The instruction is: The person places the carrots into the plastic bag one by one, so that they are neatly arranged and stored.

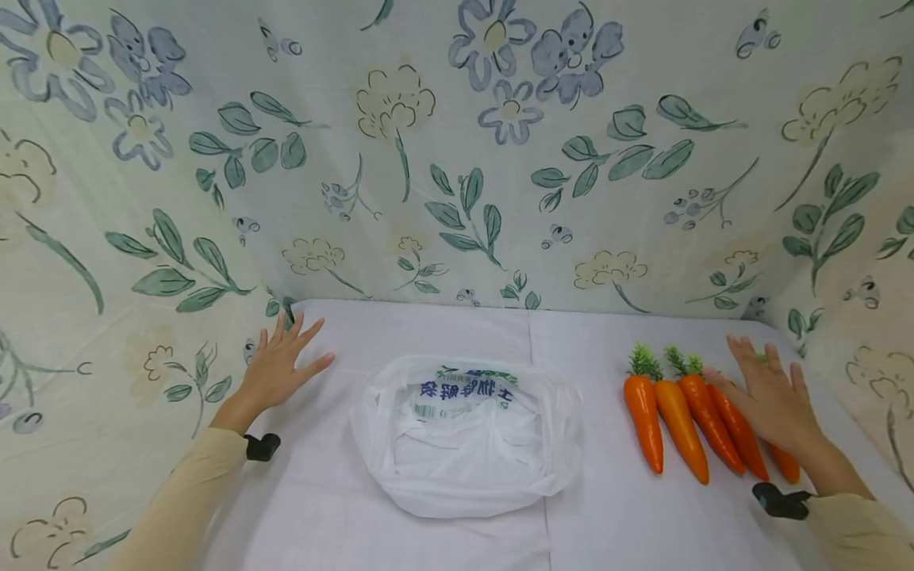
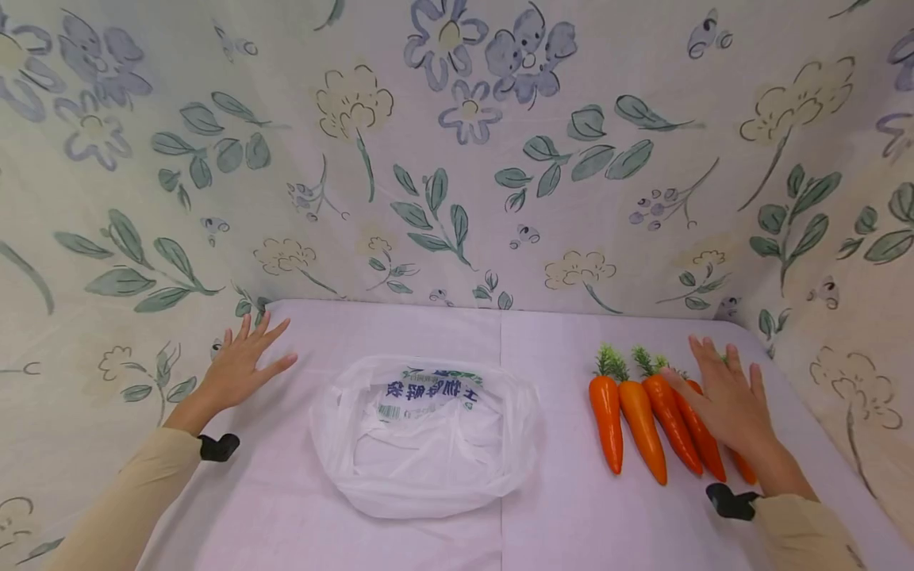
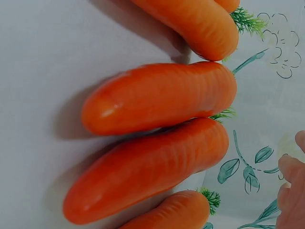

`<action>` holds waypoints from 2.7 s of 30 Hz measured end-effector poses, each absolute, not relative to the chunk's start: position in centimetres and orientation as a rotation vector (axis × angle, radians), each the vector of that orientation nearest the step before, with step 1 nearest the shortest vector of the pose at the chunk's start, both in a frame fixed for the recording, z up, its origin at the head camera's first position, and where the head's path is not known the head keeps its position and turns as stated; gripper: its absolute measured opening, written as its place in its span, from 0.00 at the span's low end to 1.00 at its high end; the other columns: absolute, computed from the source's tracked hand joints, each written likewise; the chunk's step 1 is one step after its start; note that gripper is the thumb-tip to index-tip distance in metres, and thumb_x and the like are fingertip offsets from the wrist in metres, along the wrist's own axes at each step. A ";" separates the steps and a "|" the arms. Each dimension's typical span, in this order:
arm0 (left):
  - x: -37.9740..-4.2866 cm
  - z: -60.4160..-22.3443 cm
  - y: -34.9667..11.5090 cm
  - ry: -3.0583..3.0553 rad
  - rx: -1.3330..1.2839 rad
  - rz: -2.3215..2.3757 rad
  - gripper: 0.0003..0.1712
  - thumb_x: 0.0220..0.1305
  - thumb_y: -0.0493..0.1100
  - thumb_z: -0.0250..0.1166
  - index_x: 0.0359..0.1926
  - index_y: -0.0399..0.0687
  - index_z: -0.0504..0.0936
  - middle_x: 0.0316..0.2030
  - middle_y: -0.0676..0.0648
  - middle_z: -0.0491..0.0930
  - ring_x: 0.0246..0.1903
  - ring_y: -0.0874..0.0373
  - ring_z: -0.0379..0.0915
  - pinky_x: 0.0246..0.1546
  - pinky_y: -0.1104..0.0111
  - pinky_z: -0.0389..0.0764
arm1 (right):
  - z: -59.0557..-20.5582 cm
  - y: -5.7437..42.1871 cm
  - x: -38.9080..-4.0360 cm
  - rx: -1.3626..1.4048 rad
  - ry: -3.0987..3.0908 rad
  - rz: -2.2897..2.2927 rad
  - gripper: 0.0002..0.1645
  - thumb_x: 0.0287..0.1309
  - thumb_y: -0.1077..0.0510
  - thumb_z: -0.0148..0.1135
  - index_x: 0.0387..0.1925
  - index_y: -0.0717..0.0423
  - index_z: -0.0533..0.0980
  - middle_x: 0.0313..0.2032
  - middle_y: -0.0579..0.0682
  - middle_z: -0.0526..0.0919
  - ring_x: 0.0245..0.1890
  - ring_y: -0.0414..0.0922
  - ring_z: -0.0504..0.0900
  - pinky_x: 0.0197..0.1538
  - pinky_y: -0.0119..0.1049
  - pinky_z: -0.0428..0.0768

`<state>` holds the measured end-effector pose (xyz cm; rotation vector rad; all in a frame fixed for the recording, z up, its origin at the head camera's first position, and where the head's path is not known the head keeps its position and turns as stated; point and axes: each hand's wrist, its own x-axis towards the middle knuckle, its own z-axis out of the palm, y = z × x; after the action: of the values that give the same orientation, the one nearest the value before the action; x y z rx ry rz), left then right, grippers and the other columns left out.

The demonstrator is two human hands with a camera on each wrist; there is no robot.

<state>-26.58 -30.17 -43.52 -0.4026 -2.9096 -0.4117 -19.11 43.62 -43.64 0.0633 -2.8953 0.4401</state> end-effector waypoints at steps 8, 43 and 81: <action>-26.6 -43.7 -30.2 -2.918 -0.399 -0.413 0.47 0.68 0.71 0.53 0.78 0.53 0.55 0.76 0.34 0.43 0.75 0.36 0.22 0.68 0.34 0.31 | -43.1 43.3 -18.7 0.062 -2.904 0.453 0.53 0.72 0.37 0.47 0.76 0.69 0.39 0.72 0.76 0.36 0.72 0.70 0.22 0.65 0.63 0.14; -24.8 -42.2 -27.1 -2.904 -0.821 -0.686 0.42 0.70 0.61 0.59 0.79 0.65 0.52 0.79 0.47 0.42 0.77 0.46 0.28 0.74 0.45 0.35 | -42.7 47.1 -17.5 -0.017 -2.997 0.765 0.53 0.74 0.39 0.45 0.75 0.65 0.29 0.67 0.84 0.32 0.67 0.80 0.28 0.55 0.83 0.37; -22.3 -43.4 -23.2 -2.347 -1.684 -0.179 0.30 0.69 0.57 0.62 0.68 0.52 0.75 0.71 0.44 0.66 0.71 0.45 0.59 0.67 0.50 0.65 | -46.8 51.8 -17.9 -0.383 -2.955 0.773 0.56 0.72 0.35 0.48 0.72 0.76 0.37 0.66 0.84 0.47 0.60 0.82 0.53 0.51 0.77 0.65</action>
<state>-22.32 -23.16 -43.44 -1.6843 -2.3471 -0.1790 -17.90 51.76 -46.85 -0.3826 -2.9553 0.7733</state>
